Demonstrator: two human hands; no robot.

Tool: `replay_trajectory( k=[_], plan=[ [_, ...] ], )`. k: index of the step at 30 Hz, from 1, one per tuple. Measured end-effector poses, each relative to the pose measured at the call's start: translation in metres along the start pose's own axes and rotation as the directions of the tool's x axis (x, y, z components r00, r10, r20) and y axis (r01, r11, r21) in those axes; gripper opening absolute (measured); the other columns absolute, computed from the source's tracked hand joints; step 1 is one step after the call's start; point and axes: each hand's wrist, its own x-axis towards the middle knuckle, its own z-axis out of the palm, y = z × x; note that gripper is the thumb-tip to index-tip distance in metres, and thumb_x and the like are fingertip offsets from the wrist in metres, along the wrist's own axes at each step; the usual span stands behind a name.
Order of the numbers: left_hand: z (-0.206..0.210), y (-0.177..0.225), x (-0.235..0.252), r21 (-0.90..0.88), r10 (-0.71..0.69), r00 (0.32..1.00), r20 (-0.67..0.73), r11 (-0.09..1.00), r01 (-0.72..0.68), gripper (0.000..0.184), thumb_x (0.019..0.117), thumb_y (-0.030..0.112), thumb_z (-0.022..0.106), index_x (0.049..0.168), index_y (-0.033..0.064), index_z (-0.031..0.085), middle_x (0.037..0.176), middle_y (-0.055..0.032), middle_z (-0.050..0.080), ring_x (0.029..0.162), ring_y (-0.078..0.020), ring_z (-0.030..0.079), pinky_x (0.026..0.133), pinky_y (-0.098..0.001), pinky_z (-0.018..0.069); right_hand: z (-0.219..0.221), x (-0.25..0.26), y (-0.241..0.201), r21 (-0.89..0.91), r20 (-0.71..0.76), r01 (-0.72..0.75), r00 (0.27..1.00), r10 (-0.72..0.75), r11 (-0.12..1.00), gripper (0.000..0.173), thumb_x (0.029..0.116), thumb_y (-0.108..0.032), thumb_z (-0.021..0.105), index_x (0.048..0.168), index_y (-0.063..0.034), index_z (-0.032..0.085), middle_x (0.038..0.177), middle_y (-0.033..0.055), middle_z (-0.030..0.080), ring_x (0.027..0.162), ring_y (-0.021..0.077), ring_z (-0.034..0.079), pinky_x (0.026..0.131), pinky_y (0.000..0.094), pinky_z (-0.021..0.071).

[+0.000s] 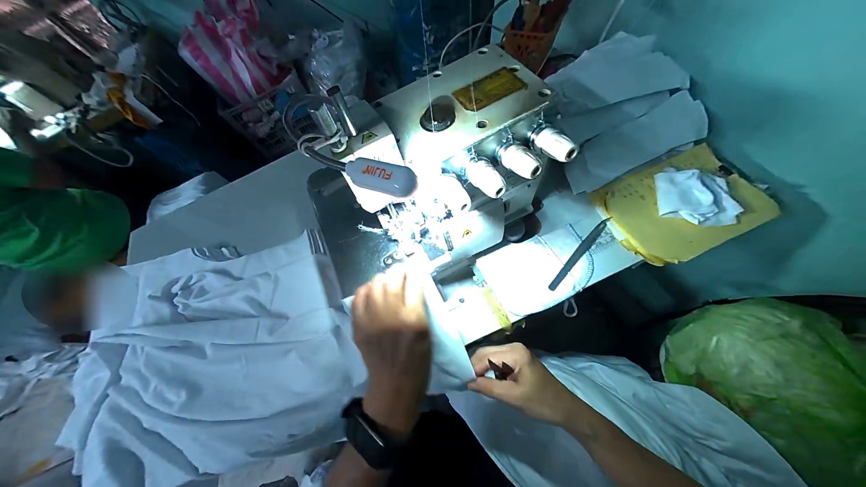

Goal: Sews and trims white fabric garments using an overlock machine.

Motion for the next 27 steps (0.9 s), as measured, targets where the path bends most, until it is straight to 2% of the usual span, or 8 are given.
replay_trajectory(
  k=[2, 5, 9, 14, 16, 18, 23, 27],
  plan=[
    [0.010, 0.017, -0.013, 0.130, -0.004, 0.999, -0.046, 0.991, 0.010, 0.025, 0.0963, 0.008, 0.056, 0.109, 0.0030, 0.078, 0.104, -0.0165, 0.076, 0.104, -0.0379, 0.070, 0.097, -0.0588, 0.0472, -0.002, -0.003, -0.004, 0.031, -0.009, 0.006, 1.000, -0.006, 0.999, 0.012, 0.0871, -0.009, 0.071, 0.081, -0.0002, 0.074, 0.076, -0.0005, 0.070, 0.069, -0.0062, 0.060, 0.063, 0.0098, 0.0481],
    [0.020, 0.009, -0.013, 0.061, -0.048, 0.997, -0.056, 0.997, 0.052, 0.031, 0.0988, 0.011, 0.048, 0.110, 0.0022, 0.076, 0.112, -0.0170, 0.075, 0.117, -0.0410, 0.066, 0.104, -0.0653, 0.0410, 0.004, 0.001, -0.023, 0.080, -0.191, -0.102, 0.975, 0.116, 0.992, 0.010, 0.0846, -0.005, 0.071, 0.094, -0.0012, 0.074, 0.075, -0.0047, 0.071, 0.064, -0.0029, 0.064, 0.061, 0.0142, 0.0551],
    [0.015, -0.016, 0.002, -0.122, -0.009, 1.000, -0.004, 0.993, 0.009, 0.033, 0.1019, 0.012, 0.044, 0.108, 0.0000, 0.074, 0.116, -0.0180, 0.073, 0.121, -0.0365, 0.065, 0.106, -0.0560, 0.0439, 0.011, 0.009, -0.037, -0.011, -0.197, 0.041, 0.979, -0.042, 0.999, 0.017, 0.0809, -0.004, 0.073, 0.097, -0.0013, 0.069, 0.075, -0.0036, 0.069, 0.064, -0.0050, 0.061, 0.058, 0.0103, 0.0499],
    [0.016, -0.051, 0.028, -0.294, -0.024, 0.990, 0.140, 0.954, 0.064, 0.035, 0.1008, 0.014, 0.048, 0.123, -0.0053, 0.067, 0.132, -0.0211, 0.067, 0.131, -0.0336, 0.060, 0.112, -0.0545, 0.0412, 0.016, 0.038, -0.038, -0.111, -0.269, 0.073, 0.958, -0.101, 0.991, 0.012, 0.0791, -0.005, 0.073, 0.089, -0.0022, 0.067, 0.073, -0.0046, 0.065, 0.062, -0.0077, 0.055, 0.057, 0.0076, 0.0449],
    [0.017, -0.064, 0.045, -0.358, -0.037, 0.983, 0.179, 0.928, 0.100, 0.031, 0.1015, 0.012, 0.051, 0.123, -0.0040, 0.066, 0.124, -0.0204, 0.069, 0.123, -0.0333, 0.063, 0.109, -0.0554, 0.0428, 0.015, 0.055, -0.040, -0.138, -0.300, 0.103, 0.943, -0.141, 0.985, 0.009, 0.0799, -0.005, 0.073, 0.087, -0.0022, 0.067, 0.075, -0.0038, 0.065, 0.063, -0.0074, 0.054, 0.057, 0.0077, 0.0439],
    [0.019, -0.073, 0.059, -0.361, -0.038, 0.981, 0.188, 0.927, 0.105, 0.021, 0.1028, 0.011, 0.053, 0.115, -0.0022, 0.064, 0.106, -0.0193, 0.069, 0.105, -0.0342, 0.066, 0.098, -0.0543, 0.0474, 0.015, 0.072, -0.040, -0.155, -0.322, 0.160, 0.925, -0.203, 0.975, 0.007, 0.0797, -0.003, 0.072, 0.085, -0.0010, 0.068, 0.075, -0.0023, 0.066, 0.063, -0.0061, 0.054, 0.056, 0.0088, 0.0430],
    [0.016, -0.087, 0.084, -0.403, -0.072, 0.969, 0.236, 0.900, 0.164, 0.030, 0.0951, 0.007, 0.069, 0.121, -0.0035, 0.060, 0.105, -0.0266, 0.067, 0.099, -0.0450, 0.066, 0.088, -0.0621, 0.0509, 0.015, 0.108, -0.046, -0.212, -0.334, 0.307, 0.870, -0.364, 0.928, 0.009, 0.0849, 0.001, 0.068, 0.090, 0.0064, 0.074, 0.082, 0.0050, 0.074, 0.073, -0.0042, 0.064, 0.069, 0.0109, 0.0535],
    [0.029, -0.103, 0.117, -0.441, -0.171, 0.949, 0.264, 0.854, 0.276, 0.038, 0.0930, 0.013, 0.071, 0.124, -0.0055, 0.060, 0.113, -0.0284, 0.067, 0.110, -0.0436, 0.065, 0.097, -0.0604, 0.0477, 0.012, 0.123, -0.041, -0.518, -0.327, 0.260, 0.820, -0.470, 0.815, 0.014, 0.0891, -0.010, 0.068, 0.086, 0.0005, 0.077, 0.072, 0.0065, 0.072, 0.064, 0.0030, 0.065, 0.063, 0.0176, 0.0538]
  ],
)
